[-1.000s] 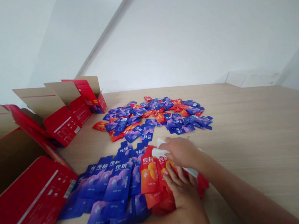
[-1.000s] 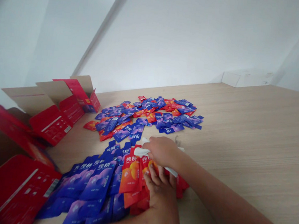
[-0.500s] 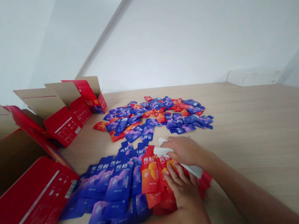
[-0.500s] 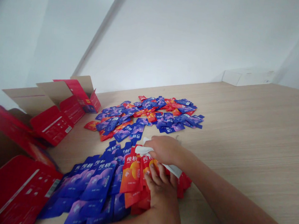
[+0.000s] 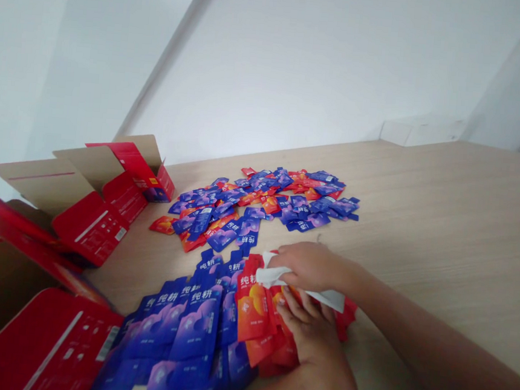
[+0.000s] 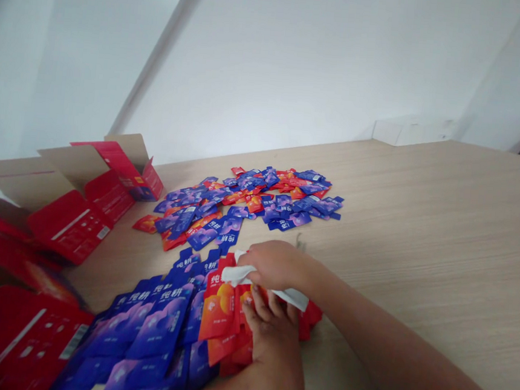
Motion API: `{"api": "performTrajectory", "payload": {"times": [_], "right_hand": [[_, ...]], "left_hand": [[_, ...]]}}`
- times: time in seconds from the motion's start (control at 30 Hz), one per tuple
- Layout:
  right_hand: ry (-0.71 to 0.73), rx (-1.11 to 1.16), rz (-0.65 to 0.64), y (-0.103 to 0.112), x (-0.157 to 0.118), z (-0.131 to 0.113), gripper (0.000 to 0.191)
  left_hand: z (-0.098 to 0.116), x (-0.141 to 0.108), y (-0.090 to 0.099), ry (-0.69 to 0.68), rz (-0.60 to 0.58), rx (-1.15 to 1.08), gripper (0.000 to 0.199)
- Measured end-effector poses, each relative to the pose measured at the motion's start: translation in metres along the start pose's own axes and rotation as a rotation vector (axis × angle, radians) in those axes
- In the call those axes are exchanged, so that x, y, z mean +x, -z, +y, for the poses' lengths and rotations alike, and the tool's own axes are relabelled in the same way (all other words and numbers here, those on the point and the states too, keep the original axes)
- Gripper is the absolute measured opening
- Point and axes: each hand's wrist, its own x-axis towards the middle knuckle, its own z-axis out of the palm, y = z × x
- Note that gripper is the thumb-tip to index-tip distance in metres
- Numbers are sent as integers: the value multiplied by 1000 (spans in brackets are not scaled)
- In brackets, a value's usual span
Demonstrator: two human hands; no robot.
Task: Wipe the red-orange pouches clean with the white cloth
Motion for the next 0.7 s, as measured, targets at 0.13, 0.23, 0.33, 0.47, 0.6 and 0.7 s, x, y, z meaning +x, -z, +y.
{"api": "performTrajectory", "payload": {"times": [0.13,0.23,0.33,0.47,0.6,0.7], "right_hand": [[-14,-16,-41,-4,3,3,23],[-137,-93,4,0,2,7,26],[-57,-54,-5,6,-2,7,25],[50,13,-86,4,-1,2,24],[-146,-81,-22,0,3,7,26],[-125,-99,39,7,-1,6,26]], "left_hand": [[2,3,-3,5,-13,14,54],[3,3,-4,33,40,29,57],[3,3,-4,42,35,42,58],[4,3,-5,13,-4,15,57],[4,4,-12,77,130,-86,56],[5,7,-21,96,185,-137,57]]}}
